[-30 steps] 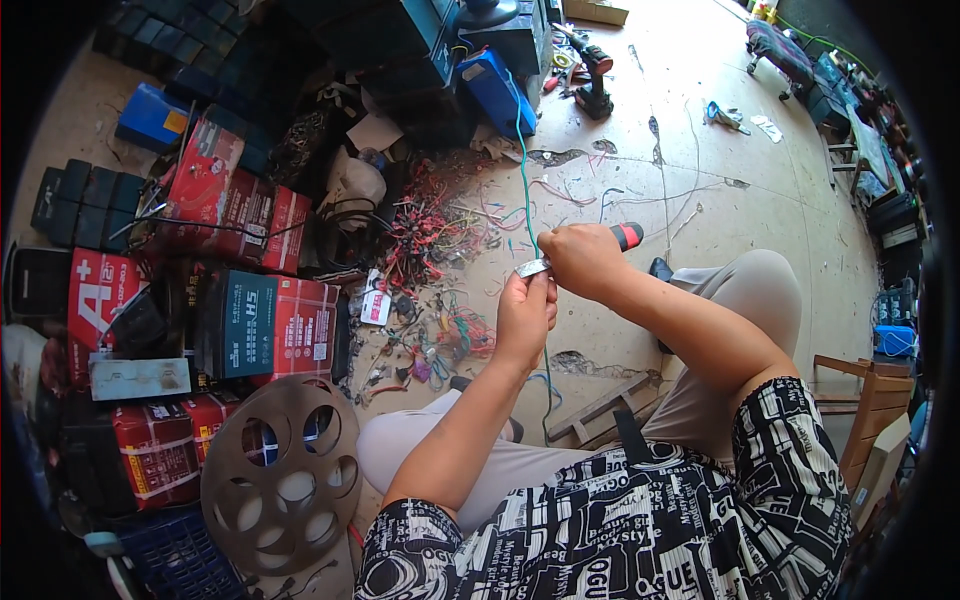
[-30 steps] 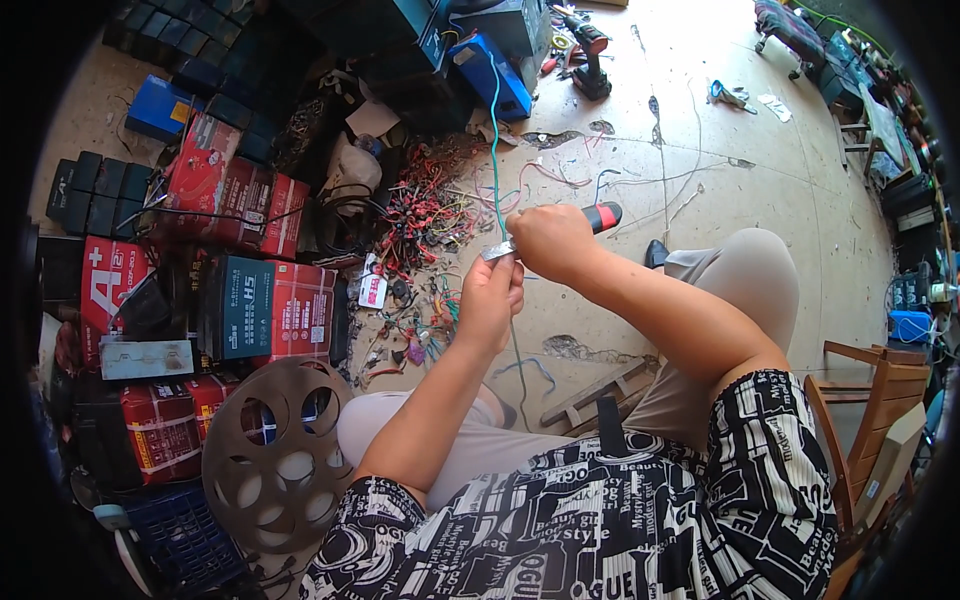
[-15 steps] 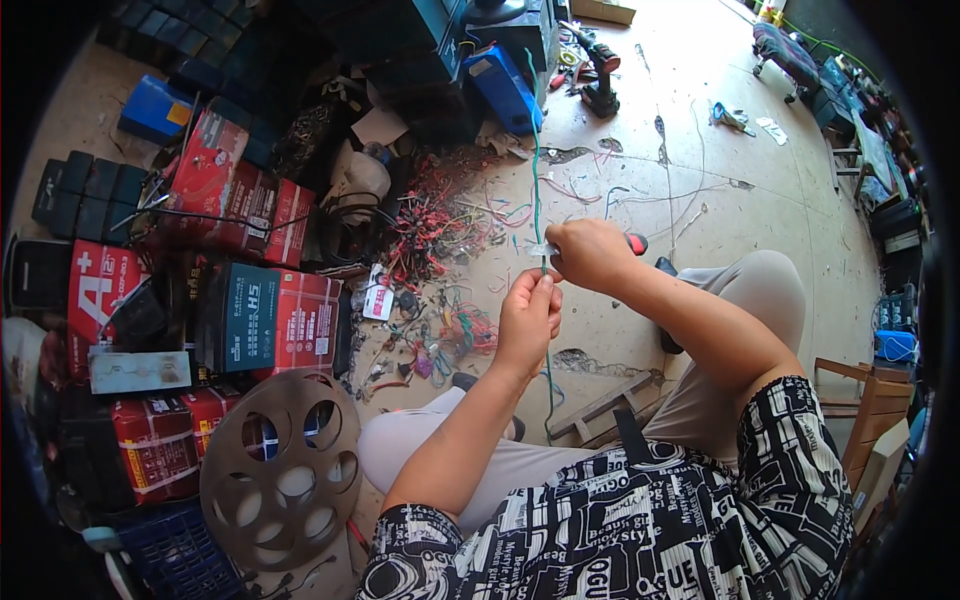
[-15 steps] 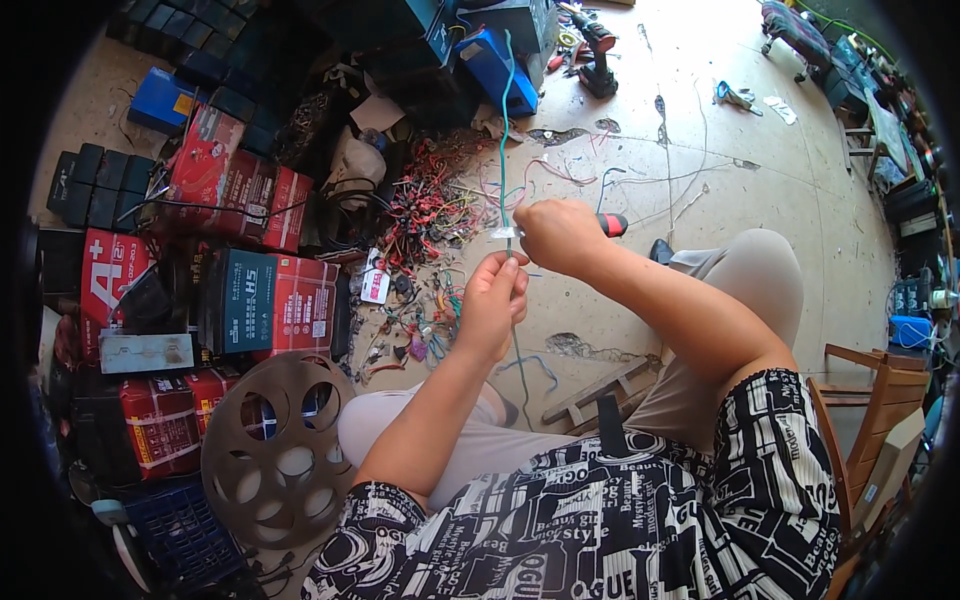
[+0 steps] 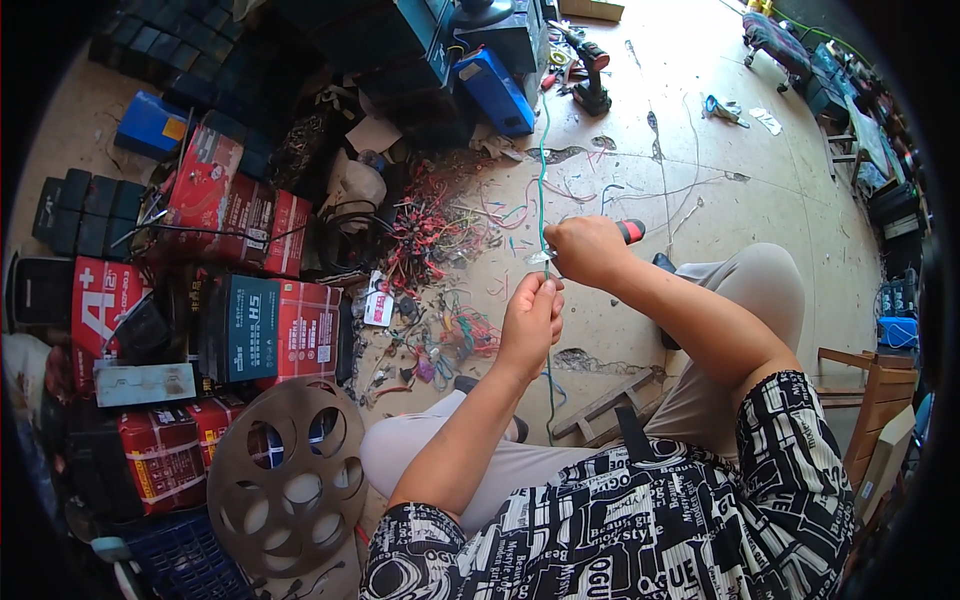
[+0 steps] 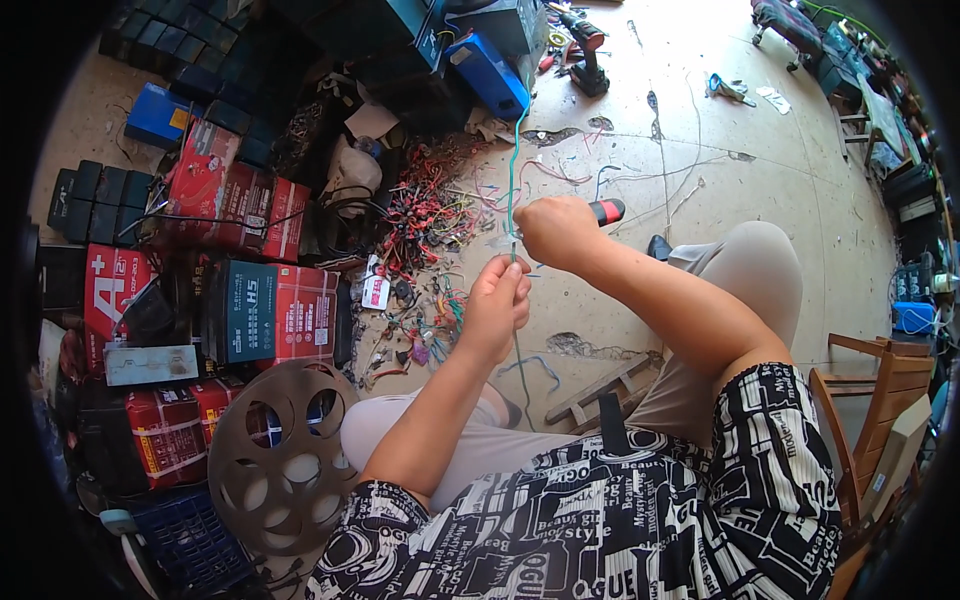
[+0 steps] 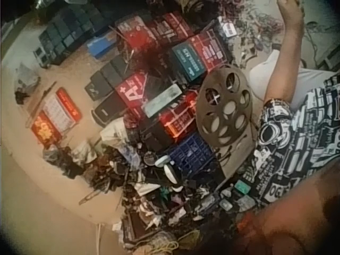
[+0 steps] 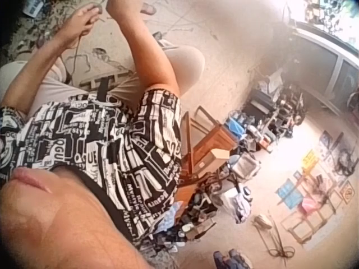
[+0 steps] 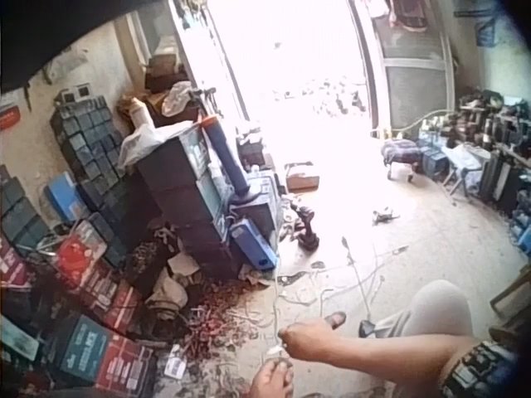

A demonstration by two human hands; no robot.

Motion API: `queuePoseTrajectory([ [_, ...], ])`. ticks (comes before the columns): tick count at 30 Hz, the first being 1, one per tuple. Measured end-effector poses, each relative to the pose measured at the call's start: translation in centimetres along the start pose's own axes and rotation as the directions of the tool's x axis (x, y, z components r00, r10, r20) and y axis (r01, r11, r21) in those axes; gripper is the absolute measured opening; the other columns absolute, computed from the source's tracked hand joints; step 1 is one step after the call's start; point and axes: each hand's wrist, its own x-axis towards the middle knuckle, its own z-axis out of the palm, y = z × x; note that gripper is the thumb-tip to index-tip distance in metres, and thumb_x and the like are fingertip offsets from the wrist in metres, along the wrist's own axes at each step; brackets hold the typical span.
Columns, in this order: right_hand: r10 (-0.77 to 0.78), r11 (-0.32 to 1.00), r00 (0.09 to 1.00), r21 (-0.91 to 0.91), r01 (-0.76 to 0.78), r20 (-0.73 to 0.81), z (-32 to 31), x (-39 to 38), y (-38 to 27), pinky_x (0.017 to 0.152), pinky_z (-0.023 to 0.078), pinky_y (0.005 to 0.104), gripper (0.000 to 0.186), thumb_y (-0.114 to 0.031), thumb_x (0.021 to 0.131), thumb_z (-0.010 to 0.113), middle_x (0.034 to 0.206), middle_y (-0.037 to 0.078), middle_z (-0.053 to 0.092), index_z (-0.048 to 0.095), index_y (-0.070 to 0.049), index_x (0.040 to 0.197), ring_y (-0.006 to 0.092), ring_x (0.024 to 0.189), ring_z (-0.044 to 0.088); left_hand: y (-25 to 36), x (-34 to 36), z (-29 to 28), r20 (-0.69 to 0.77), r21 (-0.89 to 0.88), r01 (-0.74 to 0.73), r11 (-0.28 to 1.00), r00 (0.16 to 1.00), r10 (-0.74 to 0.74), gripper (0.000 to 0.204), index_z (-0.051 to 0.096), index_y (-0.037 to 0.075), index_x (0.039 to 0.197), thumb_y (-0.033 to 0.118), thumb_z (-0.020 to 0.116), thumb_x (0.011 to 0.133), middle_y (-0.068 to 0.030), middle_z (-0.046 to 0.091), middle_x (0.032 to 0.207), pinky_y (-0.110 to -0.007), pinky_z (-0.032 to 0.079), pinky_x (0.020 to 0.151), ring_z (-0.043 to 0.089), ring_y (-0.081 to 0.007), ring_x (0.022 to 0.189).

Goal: Stripping and connecting wires for a motorcycle wiring harness using hand tools.

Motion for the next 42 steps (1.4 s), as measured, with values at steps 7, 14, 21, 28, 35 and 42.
queuePoseTrajectory([
  [7, -0.015, 0.999, 0.994, -0.033, 0.012, -0.105, 1.2, 0.5, 0.5, 0.056, 0.05, 0.04, 0.009, -0.01, 0.072, 0.056, 0.068, 0.013, 0.064, 0.064, -0.008, 0.075, 0.03, 0.065, 0.065, -0.1, 0.1, -0.2, 0.015, -0.055, 0.012, 0.998, 1.0, -0.012, 0.01, 0.046, 0.008, 0.098, 0.017, 0.041, 0.097, 0.0028, 0.043, 0.07, -0.018, 0.02, 0.039, 0.027, -0.0022, 0.043],
  [14, 0.002, 0.994, 0.978, -0.102, -0.023, -0.207, 2.0, 1.1, 1.3, 0.055, 0.05, 0.0391, 0.009, -0.01, 0.074, 0.055, 0.068, 0.011, 0.065, 0.064, -0.009, 0.075, 0.0284, 0.064, 0.065, -0.1, -0.1, 0.0, -0.008, -0.103, 0.06, 0.993, 0.998, -0.061, 0.009, 0.046, 0.009, 0.098, 0.017, 0.042, 0.097, 0.0025, 0.043, 0.07, -0.018, 0.02, 0.039, 0.027, -0.0024, 0.043],
  [21, 0.338, 0.929, 0.91, -0.066, -0.363, -0.241, 2.0, 3.0, 7.8, 0.062, 0.053, 0.0426, 0.016, -0.014, 0.081, 0.052, 0.079, 0.014, 0.066, 0.067, -0.01, 0.084, 0.0311, 0.073, 0.066, 0.0, -1.4, 1.0, 0.022, -0.054, 0.134, 0.989, 0.991, -0.133, 0.01, 0.048, 0.009, 0.096, 0.018, 0.043, 0.097, 0.003, 0.043, 0.069, -0.018, 0.022, 0.04, 0.028, -0.0021, 0.044],
  [28, 0.406, 0.773, 0.883, 0.604, -0.195, -0.236, -2.7, 3.9, 5.7, 0.049, 0.045, 0.0352, 0.033, -0.031, 0.087, 0.055, 0.067, 0.012, 0.062, 0.06, 0.0, 0.075, 0.0191, 0.052, 0.056, 0.9, -2.1, 0.4, 0.06, -0.076, -0.018, 0.997, 0.998, 0.022, 0.011, 0.049, 0.01, 0.098, 0.017, 0.041, 0.098, 0.0042, 0.043, 0.069, -0.017, 0.023, 0.042, 0.028, -0.0017, 0.046],
  [35, 0.367, 0.232, 0.922, 0.972, 0.038, -0.124, -8.7, 2.5, 0.4, 0.046, 0.031, 0.0168, 0.048, -0.046, 0.091, 0.049, 0.069, 0.003, 0.06, 0.061, 0.0, 0.095, 0.0041, 0.048, 0.041, 1.2, -0.6, 0.2, 0.151, 0.084, -0.153, 0.985, 0.979, 0.139, 0.013, 0.049, 0.008, 0.098, 0.018, 0.04, 0.099, 0.0032, 0.043, 0.068, -0.017, 0.027, 0.044, 0.033, -0.0034, 0.049],
  [42, 0.267, 0.33, 0.95, 0.942, 0.068, -0.163, -9.6, 1.6, -1.1, 0.054, 0.042, 0.0191, 0.027, -0.028, 0.092, 0.055, 0.073, 0.003, 0.064, 0.063, -0.002, 0.091, 0.0065, 0.059, 0.056, 1.4, 0.5, 0.2, 0.175, 0.16, -0.241, 0.957, 0.961, 0.213, 0.021, 0.051, 0.005, 0.112, 0.017, 0.04, 0.099, -0.0004, 0.054, 0.077, -0.02, 0.041, 0.056, 0.05, -0.0068, 0.06],
])
